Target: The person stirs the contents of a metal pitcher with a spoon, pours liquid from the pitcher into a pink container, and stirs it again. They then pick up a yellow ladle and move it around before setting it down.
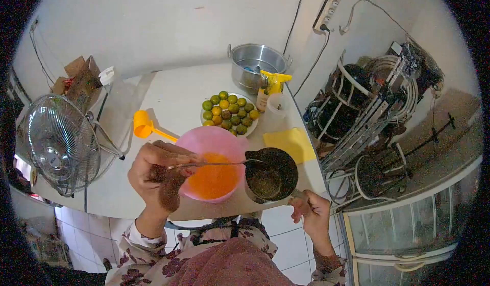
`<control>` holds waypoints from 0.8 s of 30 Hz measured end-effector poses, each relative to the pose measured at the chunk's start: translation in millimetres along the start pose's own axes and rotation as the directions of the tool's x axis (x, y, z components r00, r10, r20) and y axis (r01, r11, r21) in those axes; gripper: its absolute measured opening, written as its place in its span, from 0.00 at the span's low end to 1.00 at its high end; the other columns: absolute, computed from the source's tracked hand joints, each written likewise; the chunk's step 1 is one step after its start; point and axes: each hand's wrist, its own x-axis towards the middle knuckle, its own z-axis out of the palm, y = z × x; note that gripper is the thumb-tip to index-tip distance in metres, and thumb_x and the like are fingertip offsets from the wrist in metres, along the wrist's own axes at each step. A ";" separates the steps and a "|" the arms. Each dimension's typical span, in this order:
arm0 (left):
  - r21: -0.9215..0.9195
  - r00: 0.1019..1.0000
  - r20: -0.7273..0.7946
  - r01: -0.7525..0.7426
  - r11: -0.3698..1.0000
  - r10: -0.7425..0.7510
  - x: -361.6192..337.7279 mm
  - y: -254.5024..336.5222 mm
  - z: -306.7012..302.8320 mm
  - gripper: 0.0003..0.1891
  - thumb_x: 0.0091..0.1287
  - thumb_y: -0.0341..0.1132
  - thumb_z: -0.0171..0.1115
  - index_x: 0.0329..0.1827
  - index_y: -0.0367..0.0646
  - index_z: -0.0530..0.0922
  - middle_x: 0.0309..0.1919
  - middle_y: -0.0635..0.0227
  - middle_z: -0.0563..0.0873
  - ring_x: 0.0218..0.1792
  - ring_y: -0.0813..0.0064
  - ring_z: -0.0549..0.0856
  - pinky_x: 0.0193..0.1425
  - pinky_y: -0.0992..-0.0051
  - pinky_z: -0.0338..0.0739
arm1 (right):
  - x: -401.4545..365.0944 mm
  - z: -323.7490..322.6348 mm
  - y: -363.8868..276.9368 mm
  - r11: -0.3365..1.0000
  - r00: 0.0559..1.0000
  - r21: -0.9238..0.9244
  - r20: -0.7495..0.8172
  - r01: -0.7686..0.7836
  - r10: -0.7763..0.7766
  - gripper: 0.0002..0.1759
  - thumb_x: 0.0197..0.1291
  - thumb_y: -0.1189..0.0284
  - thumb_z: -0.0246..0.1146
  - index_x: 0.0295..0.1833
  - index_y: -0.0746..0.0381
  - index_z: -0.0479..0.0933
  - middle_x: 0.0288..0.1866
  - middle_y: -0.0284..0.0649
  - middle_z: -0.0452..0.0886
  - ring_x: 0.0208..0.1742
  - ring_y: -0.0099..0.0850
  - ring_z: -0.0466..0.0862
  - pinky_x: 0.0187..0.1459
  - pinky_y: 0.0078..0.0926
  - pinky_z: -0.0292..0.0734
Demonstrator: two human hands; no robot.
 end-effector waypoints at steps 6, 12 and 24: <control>-0.067 0.936 -0.352 -0.024 0.997 -0.001 -9.2 -3.2 -10.8 0.13 0.62 0.31 0.68 0.38 0.38 0.70 0.32 0.60 0.81 0.33 0.69 0.85 0.33 0.76 0.80 | 1.1 -2.2 -4.1 1.000 1.000 -0.001 -0.006 0.004 -0.004 0.11 0.64 0.73 0.59 0.29 0.67 0.74 0.17 0.34 0.74 0.15 0.20 0.74 0.17 0.17 0.69; -0.083 0.828 -0.560 -0.105 0.991 0.041 -17.3 -5.0 -36.7 0.13 0.63 0.32 0.66 0.40 0.42 0.68 0.36 0.65 0.79 0.36 0.72 0.84 0.34 0.79 0.77 | 12.4 -6.7 -17.7 0.999 0.999 -0.044 0.026 0.026 -0.025 0.12 0.63 0.73 0.60 0.28 0.66 0.74 0.17 0.33 0.73 0.16 0.19 0.74 0.17 0.16 0.69; -0.077 0.691 -0.723 -0.034 0.996 -0.033 -38.8 -35.4 -46.4 0.10 0.64 0.26 0.63 0.36 0.42 0.68 0.34 0.64 0.79 0.35 0.73 0.81 0.36 0.77 0.75 | 36.4 -8.7 -65.7 0.944 0.995 -0.330 0.098 0.001 0.033 0.13 0.60 0.69 0.65 0.26 0.64 0.74 0.17 0.29 0.73 0.16 0.15 0.74 0.16 0.13 0.69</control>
